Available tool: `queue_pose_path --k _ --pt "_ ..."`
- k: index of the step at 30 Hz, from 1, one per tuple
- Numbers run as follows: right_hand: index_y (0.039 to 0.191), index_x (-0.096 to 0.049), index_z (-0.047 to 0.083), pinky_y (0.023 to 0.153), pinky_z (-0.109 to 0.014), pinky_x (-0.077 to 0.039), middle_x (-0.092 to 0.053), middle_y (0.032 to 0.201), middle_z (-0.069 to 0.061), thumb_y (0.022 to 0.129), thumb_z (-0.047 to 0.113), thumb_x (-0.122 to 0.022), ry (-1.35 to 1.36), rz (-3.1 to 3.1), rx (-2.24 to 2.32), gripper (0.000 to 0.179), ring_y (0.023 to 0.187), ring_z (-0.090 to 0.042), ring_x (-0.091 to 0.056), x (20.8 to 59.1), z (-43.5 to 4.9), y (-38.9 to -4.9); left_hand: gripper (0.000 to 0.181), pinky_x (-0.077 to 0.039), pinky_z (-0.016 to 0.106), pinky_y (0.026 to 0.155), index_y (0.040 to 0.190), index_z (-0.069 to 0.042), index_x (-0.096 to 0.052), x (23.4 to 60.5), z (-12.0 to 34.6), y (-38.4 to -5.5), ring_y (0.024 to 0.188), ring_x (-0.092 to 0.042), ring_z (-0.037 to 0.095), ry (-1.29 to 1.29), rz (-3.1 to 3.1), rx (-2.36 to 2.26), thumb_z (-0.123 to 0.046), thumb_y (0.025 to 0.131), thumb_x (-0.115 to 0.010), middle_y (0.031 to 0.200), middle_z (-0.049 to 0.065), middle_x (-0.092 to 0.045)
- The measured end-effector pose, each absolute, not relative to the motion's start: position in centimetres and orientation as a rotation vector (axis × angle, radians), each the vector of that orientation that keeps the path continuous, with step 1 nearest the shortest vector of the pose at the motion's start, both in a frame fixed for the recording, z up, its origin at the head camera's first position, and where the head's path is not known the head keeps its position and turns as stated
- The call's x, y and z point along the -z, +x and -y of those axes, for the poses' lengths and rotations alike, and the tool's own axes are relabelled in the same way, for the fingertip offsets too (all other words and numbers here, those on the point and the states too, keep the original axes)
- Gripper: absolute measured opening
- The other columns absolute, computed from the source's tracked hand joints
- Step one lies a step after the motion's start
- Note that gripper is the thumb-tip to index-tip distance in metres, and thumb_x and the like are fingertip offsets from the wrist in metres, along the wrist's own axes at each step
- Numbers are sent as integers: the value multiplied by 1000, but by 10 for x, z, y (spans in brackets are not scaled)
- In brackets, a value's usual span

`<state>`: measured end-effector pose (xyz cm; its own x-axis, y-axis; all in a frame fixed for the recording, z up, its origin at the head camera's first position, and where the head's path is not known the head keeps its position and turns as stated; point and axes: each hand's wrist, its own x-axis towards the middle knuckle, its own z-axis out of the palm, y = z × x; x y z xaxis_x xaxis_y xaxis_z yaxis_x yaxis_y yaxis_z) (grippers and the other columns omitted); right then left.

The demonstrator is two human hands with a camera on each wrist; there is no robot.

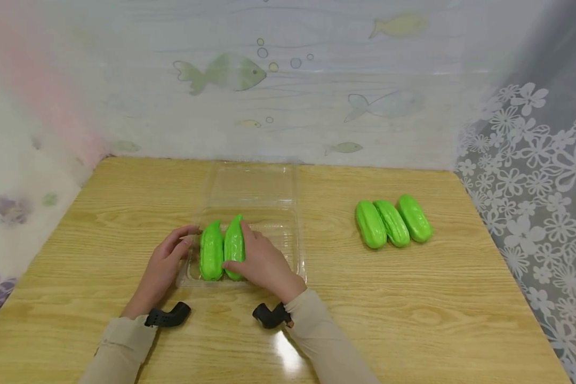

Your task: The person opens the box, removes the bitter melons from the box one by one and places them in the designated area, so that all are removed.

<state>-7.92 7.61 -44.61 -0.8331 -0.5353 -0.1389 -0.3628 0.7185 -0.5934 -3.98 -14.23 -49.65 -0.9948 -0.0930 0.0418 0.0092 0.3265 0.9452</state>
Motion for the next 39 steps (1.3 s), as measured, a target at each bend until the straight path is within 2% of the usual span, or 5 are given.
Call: queue_pose_path --k 10,14,19,30,39 --pt "144 -10 14 76 -29 -44 -48 114 -4 73 42 -69 -801 -2560 868 97 94 -14 -48 444 -77 -76 41 -44 31 80 125 -21 -48 493 141 -32 100 -50 13 100 2477 1787 -44 93 -40 123 -6 -48" --pt "144 -10 19 75 -31 -45 -44 122 -5 74 36 -68 -798 -2558 889 93 96 -15 -48 443 -79 -75 38 -44 28 80 126 -17 -48 482 136 -27 101 -50 15 107 2467 1810 -37 95 -41 124 -2 -49" --pt "144 -11 20 78 -35 -45 -38 134 -6 77 36 -64 -788 -2569 883 88 102 -18 -48 440 -83 -72 39 -44 28 80 125 -18 -49 486 135 -25 101 -50 13 108 2467 1802 -40 94 -41 123 -4 -49" --pt "144 -13 20 79 -34 -45 -40 131 -4 79 41 -63 -780 -2584 987 84 103 -17 -49 427 -93 -70 41 -44 31 81 125 -24 -48 491 132 -23 101 -50 10 116 2473 1797 -47 92 -40 122 -11 -48" --pt "144 -15 22 72 -28 -47 -44 126 -2 80 44 -62 -760 -2593 1047 82 98 -14 -51 412 -104 -68 40 -43 32 83 125 -24 -47 492 130 -17 104 -49 10 120 2476 1802 -46 92 -40 123 -10 -48"
